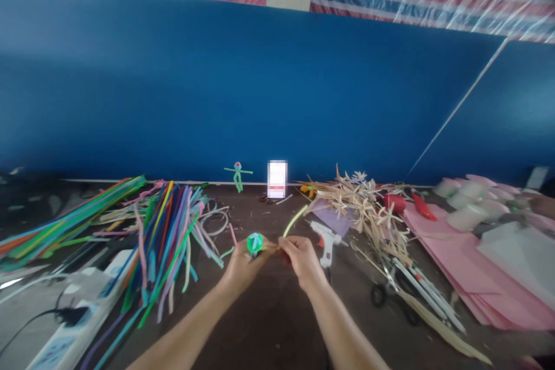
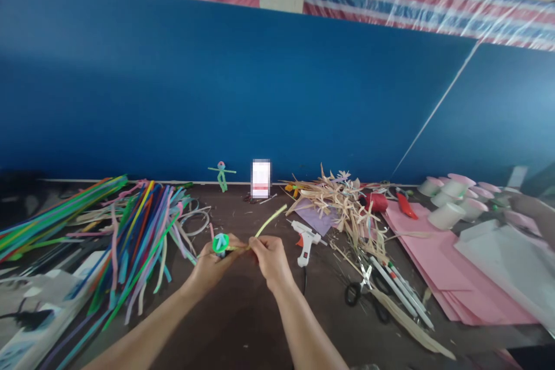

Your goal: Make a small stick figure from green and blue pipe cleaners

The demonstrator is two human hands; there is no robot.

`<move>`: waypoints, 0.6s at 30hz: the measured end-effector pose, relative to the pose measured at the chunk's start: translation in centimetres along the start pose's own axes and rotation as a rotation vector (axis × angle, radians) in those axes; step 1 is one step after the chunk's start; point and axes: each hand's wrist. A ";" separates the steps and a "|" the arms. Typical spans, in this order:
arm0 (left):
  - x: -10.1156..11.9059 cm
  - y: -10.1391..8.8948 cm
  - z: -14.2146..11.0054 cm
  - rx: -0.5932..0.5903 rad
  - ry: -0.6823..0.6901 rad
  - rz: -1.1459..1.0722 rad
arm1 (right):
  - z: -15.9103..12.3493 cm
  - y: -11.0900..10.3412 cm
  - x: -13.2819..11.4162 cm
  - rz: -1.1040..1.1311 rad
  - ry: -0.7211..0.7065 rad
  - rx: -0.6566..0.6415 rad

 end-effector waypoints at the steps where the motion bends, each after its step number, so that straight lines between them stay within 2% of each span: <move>1: 0.2 0.0 0.0 -0.011 0.015 0.002 | -0.1 0.2 0.0 0.014 0.028 -0.003; 5: 0.5 0.3 -0.1 0.053 -0.043 -0.015 | -0.3 0.5 -0.2 -0.009 0.039 0.012; 8: 0.4 0.5 -0.1 0.138 -0.171 -0.073 | -0.6 0.4 -0.4 -0.073 -0.030 0.011; 10: 0.3 0.7 -0.1 0.214 -0.314 -0.178 | -1.0 0.1 -0.5 -0.156 -0.185 0.085; 13: 0.4 0.7 0.0 0.313 -0.509 -0.383 | -1.7 -0.2 -0.6 -0.274 -0.493 0.247; 15: 0.6 0.7 0.0 0.313 -0.570 -0.481 | -2.0 -0.3 -0.7 -0.335 -0.619 0.255; 18: 0.9 0.5 0.1 0.298 -0.621 -0.559 | -2.1 -0.5 -0.9 -0.445 -0.724 0.185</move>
Point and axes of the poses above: each hand's wrist, its own z-axis towards the middle knuckle, its own y-axis out of the palm, x = y × z, and after that the axes turned 9 degrees about y, right-handed
